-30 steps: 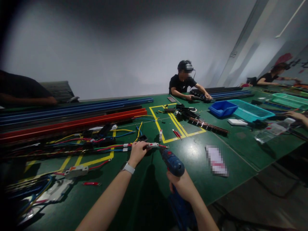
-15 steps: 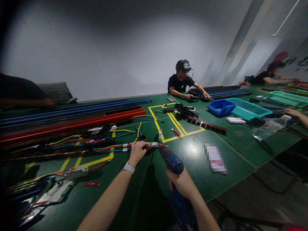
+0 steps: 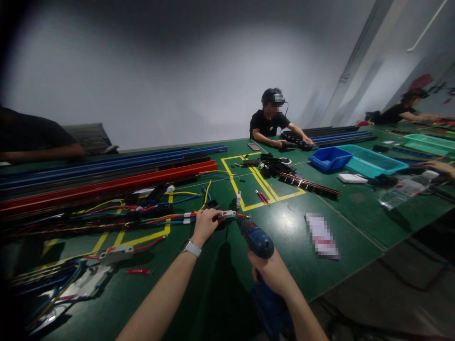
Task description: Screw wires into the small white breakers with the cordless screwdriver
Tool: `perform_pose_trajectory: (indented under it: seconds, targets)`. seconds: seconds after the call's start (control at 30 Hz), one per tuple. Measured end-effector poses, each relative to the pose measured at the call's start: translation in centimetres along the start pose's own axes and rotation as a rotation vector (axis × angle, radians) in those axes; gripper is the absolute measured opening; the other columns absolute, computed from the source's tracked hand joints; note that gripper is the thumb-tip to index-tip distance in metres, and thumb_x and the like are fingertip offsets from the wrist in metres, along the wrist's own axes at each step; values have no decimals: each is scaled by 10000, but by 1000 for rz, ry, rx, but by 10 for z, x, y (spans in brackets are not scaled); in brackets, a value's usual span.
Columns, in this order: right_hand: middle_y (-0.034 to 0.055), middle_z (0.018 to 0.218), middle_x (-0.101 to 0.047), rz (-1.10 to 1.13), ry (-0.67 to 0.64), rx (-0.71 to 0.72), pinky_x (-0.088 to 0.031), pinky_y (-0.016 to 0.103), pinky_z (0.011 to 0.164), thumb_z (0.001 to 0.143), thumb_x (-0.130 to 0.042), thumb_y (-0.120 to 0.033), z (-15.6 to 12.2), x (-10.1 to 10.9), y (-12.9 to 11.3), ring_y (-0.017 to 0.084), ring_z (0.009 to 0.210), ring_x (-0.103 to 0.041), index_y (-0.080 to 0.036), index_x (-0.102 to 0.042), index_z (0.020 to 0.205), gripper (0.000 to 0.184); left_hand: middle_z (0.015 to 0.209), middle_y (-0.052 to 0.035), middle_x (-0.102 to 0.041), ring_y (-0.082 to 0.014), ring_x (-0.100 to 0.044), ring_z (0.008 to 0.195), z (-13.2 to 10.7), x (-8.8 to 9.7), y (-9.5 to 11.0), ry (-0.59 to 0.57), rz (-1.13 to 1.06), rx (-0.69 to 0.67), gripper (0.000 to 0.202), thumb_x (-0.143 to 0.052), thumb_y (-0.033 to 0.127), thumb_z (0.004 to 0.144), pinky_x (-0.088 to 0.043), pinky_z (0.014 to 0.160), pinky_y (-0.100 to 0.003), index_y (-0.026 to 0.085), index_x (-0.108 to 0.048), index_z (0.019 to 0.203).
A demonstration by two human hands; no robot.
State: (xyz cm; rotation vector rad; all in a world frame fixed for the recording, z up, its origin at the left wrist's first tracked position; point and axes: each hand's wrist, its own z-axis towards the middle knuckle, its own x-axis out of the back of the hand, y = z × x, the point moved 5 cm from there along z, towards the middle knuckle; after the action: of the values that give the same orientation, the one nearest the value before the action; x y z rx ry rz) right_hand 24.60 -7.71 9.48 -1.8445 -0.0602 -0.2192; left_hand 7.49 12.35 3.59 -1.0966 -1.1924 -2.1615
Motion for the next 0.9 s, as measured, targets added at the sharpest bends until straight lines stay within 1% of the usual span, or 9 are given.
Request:
perform_pose_trajectory:
  seconds: [0.2, 0.37, 0.57, 0.73, 0.9]
  targets:
    - [-49, 427, -499, -21, -5, -15, -406, 275, 463, 792, -547, -385, -1, 0, -3, 147, 380, -506, -191, -522, 811, 196, 1043, -32, -703, -228, -579, 965, 0, 0, 0, 4, 2, 3, 234, -594, 387, 854, -320, 945, -419, 317, -701, 1050]
    - [-52, 430, -512, 1, 7, -14, -402, 264, 455, 786, -555, -360, -1, 0, -3, 148, 388, -511, -189, -513, 851, 187, 1037, -28, -706, -226, -578, 948, 1, -1, 0, 2, -3, 2, 237, -612, 399, 842, -324, 933, -419, 323, -705, 1047]
    - [-61, 422, -499, -7, 1, -11, -408, 270, 455, 789, -562, -373, -1, 0, -3, 149, 372, -512, -193, -510, 850, 197, 1041, -35, -707, -233, -572, 975, 1, -1, 0, -9, 10, 20, 246, -630, 394, 831, -314, 942, -427, 324, -707, 1054]
    - [-55, 416, -502, -19, -1, -8, -405, 265, 456, 794, -557, -372, -2, 0, -5, 144, 367, -508, -190, -515, 828, 189, 1044, -23, -706, -226, -579, 965, 1, -2, 0, 7, 3, 8, 242, -626, 398, 834, -320, 938, -419, 333, -704, 1053]
    - [-61, 424, -498, 15, -5, 0, -394, 257, 439, 791, -562, -362, -2, 0, -4, 142, 366, -504, -187, -507, 860, 196, 1039, -18, -708, -222, -583, 942, 1, -2, -1, 19, 2, -1, 237, -610, 407, 844, -323, 930, -413, 331, -702, 1048]
